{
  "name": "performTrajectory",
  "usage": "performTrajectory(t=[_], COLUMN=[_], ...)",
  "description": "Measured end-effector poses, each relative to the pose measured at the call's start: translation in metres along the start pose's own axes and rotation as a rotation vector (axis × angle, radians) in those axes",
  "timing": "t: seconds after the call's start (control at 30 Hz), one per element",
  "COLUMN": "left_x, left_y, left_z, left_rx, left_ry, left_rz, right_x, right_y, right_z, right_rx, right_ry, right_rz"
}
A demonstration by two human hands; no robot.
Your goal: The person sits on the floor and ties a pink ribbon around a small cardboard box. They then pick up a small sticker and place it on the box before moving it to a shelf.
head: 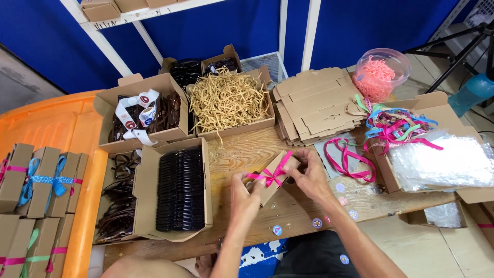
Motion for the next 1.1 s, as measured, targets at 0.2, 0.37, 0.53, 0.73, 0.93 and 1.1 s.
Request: performTrajectory(t=[0.2, 0.37, 0.53, 0.73, 0.93, 1.1], left_x=[0.038, 0.032, 0.027, 0.034, 0.050, 0.058], left_y=[-0.040, -0.027, -0.025, -0.035, -0.047, -0.054], left_z=[0.011, 0.027, 0.030, 0.039, 0.052, 0.060], left_rx=[-0.252, -0.353, -0.342, -0.373, -0.370, -0.351], left_ry=[-0.055, -0.298, -0.357, -0.312, -0.283, -0.289], left_rz=[-0.002, -0.201, -0.290, -0.237, -0.132, -0.134], right_x=[-0.009, -0.011, -0.020, -0.022, -0.027, -0.038], right_y=[-0.008, -0.012, -0.016, -0.018, -0.019, -0.019], right_z=[-0.013, -0.030, -0.032, -0.031, -0.029, -0.025], right_rx=[-0.024, -0.165, -0.211, -0.237, -0.220, -0.244], right_ry=[0.081, -0.013, -0.007, 0.017, 0.018, 0.061], right_rz=[-0.209, -0.185, -0.192, -0.200, -0.189, -0.226])
Point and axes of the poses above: each hand's wrist, its own z-axis towards the middle knuckle, its own y-axis out of the back of the hand, x = y × z, the point moved 6 cm from there along z, towards the middle knuckle, and after that the axes turned 13 degrees about z, right-handed, at the moved point
